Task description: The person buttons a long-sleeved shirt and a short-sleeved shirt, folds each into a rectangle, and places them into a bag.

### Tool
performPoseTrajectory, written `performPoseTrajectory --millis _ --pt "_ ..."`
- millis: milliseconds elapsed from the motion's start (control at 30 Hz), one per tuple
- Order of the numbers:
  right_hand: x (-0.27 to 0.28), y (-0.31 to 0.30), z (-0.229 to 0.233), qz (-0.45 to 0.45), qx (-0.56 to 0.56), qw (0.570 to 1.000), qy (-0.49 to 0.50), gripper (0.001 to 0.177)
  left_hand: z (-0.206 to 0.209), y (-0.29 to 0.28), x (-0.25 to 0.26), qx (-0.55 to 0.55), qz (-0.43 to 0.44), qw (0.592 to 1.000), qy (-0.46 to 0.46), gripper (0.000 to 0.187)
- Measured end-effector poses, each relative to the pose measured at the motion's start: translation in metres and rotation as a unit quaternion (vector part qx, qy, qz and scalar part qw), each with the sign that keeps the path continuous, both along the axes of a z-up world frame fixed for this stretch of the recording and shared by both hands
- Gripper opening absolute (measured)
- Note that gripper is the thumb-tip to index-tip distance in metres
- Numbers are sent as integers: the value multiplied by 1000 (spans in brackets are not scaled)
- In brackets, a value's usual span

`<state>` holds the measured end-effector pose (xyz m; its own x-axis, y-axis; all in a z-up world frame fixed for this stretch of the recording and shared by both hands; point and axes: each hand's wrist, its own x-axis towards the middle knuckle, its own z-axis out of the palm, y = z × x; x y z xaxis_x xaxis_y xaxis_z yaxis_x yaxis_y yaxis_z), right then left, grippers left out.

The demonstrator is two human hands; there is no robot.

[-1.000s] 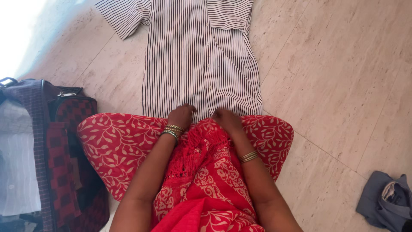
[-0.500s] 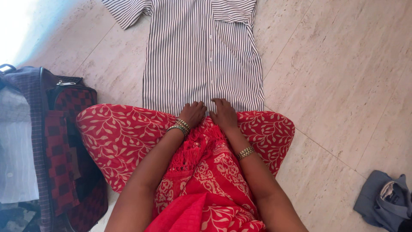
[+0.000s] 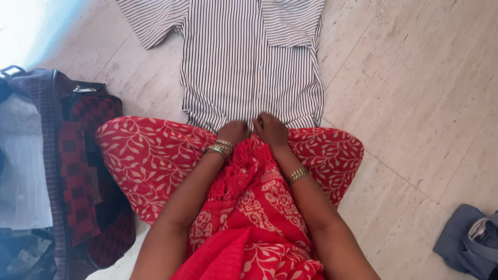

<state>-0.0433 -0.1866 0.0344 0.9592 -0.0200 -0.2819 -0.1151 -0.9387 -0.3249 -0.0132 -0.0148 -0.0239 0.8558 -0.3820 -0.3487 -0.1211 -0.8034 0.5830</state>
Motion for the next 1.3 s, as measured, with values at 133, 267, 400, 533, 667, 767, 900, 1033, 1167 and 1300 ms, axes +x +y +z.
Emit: performPoseTrajectory --millis 133,267,400,533,667,767,900,1033,1167,1300 --pt "12 7 4 -23 51 992 -111 48 -35 -29 19 -204 278 938 35 31" --pt "12 -2 -5 -91 52 994 32 51 -61 -33 12 -189 271 944 8 33" --pt "9 -16 -29 -108 124 985 51 35 -61 -29 12 -142 183 970 69 30" --pt "7 -18 -26 -85 160 984 -3 30 -50 -25 9 -137 227 963 51 37" --pt "10 -3 -17 -9 38 997 -62 26 -46 -24 13 -157 250 955 27 28" --pt "13 -7 -12 -21 51 998 6 21 -55 -25 13 -162 239 957 37 27" --pt "14 -13 -20 -56 122 991 16 27 -51 -21 15 -161 200 966 34 33" --pt "17 -31 -33 -115 357 927 3 26 -27 -13 17 -174 181 964 83 38" --pt "17 -35 -36 -148 486 860 45 19 -16 -14 17 -215 156 962 68 39" --pt "18 -32 -36 -127 496 859 4 18 -19 -15 16 -273 175 946 8 32"
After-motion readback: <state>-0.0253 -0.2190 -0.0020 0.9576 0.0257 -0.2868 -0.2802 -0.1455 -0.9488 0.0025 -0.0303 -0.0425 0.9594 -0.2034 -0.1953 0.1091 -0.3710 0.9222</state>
